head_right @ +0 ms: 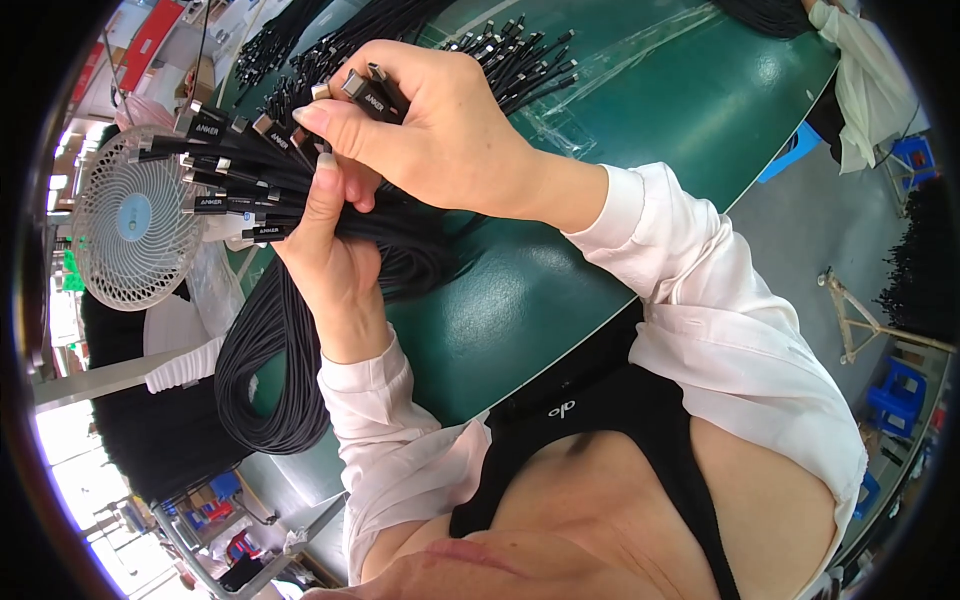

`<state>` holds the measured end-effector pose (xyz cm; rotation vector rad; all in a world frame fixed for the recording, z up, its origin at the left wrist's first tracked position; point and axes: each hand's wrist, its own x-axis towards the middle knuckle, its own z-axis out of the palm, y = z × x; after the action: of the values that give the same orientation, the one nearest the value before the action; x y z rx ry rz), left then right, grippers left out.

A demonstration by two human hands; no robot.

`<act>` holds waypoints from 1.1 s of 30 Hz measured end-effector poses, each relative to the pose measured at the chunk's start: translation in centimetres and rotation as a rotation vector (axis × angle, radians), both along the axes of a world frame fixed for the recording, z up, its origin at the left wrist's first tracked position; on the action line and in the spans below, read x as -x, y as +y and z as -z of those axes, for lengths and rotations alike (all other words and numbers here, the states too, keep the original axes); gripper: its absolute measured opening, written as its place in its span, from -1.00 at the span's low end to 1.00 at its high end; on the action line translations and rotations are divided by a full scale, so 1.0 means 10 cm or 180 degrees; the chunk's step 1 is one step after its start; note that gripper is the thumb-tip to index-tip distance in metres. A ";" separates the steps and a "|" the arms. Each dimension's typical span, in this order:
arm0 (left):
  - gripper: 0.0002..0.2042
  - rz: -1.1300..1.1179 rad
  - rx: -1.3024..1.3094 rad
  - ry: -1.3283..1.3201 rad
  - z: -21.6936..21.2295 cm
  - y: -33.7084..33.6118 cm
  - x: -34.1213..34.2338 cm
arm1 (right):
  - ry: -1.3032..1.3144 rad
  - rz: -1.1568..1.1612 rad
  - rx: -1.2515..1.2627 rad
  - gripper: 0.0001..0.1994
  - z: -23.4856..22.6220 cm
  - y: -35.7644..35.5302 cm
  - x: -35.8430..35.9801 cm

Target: Gathering and organizing a large number of black USB cables into a neat bundle at a factory workbench.

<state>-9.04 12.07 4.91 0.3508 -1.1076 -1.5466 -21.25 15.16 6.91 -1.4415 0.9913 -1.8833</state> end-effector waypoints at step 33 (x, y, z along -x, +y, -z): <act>-0.80 -0.0243 -0.0315 -0.0154 0.04 -0.14 -0.02 | 0.0031 -0.0279 -0.0475 -0.78 0.06 -0.17 0.06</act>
<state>-8.85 10.72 4.52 0.4946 -1.0453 -1.5351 -21.82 13.47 6.29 -1.3851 1.0332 -1.7042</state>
